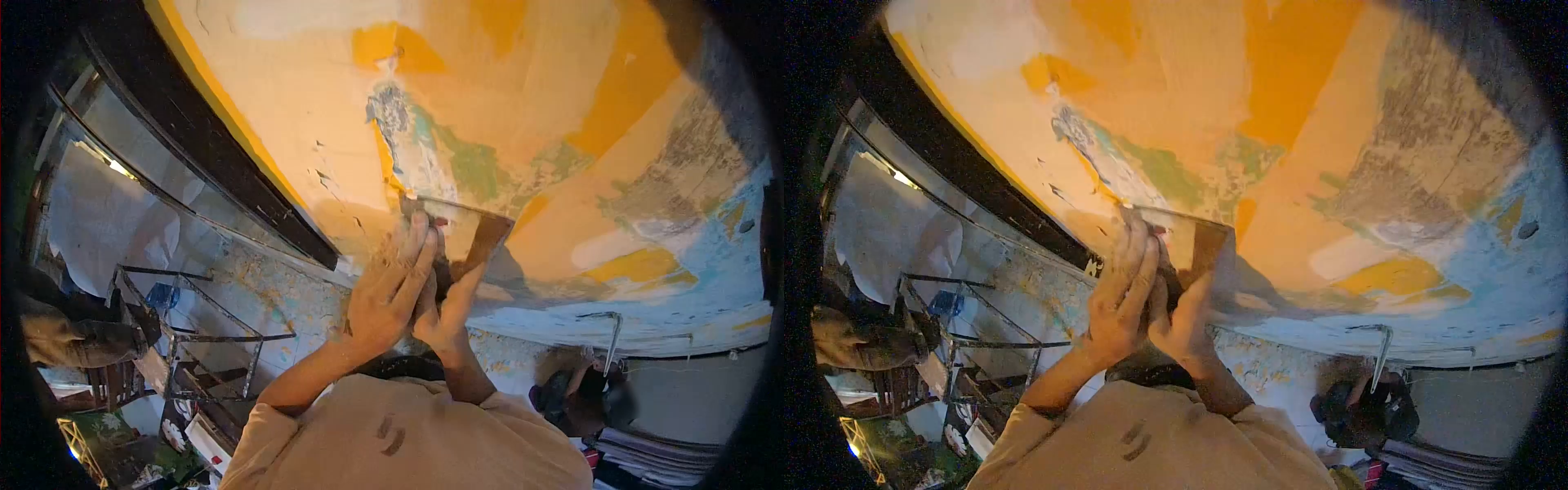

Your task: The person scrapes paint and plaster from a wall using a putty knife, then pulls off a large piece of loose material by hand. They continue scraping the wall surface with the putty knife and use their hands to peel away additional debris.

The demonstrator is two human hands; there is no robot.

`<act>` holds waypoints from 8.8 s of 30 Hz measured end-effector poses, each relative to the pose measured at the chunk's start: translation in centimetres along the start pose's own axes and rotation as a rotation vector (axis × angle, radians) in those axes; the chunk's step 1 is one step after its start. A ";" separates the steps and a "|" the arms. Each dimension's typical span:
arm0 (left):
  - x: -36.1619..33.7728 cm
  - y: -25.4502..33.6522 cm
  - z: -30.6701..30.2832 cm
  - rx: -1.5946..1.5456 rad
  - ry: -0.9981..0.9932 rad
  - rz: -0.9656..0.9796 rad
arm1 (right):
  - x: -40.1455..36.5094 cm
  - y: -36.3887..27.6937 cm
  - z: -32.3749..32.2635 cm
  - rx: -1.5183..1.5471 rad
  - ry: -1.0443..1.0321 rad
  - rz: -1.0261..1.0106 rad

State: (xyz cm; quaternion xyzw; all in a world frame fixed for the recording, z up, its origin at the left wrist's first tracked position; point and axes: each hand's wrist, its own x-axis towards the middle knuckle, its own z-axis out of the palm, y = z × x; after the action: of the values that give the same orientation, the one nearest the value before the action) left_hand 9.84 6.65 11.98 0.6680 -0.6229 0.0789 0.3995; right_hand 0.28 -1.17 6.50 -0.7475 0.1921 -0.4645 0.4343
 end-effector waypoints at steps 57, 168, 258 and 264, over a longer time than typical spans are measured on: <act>3.6 0.3 -2.8 -0.055 0.038 0.136 | 1.9 -4.3 -0.3 -0.082 0.057 0.005; 8.9 1.8 -10.5 0.137 0.110 0.349 | 7.5 -11.1 1.2 0.015 0.232 -0.154; 24.9 -5.6 -27.5 0.376 0.385 0.648 | -3.3 -10.1 6.9 -0.037 0.444 0.101; 15.3 0.3 -22.7 -0.071 0.086 0.486 | 3.4 -9.5 7.2 0.176 0.554 0.135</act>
State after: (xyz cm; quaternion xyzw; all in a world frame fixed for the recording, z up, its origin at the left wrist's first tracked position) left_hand 21.69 9.27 36.53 0.4802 -0.7499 0.1789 0.4184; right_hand 7.10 5.06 14.74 -0.5371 0.3114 -0.6360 0.4584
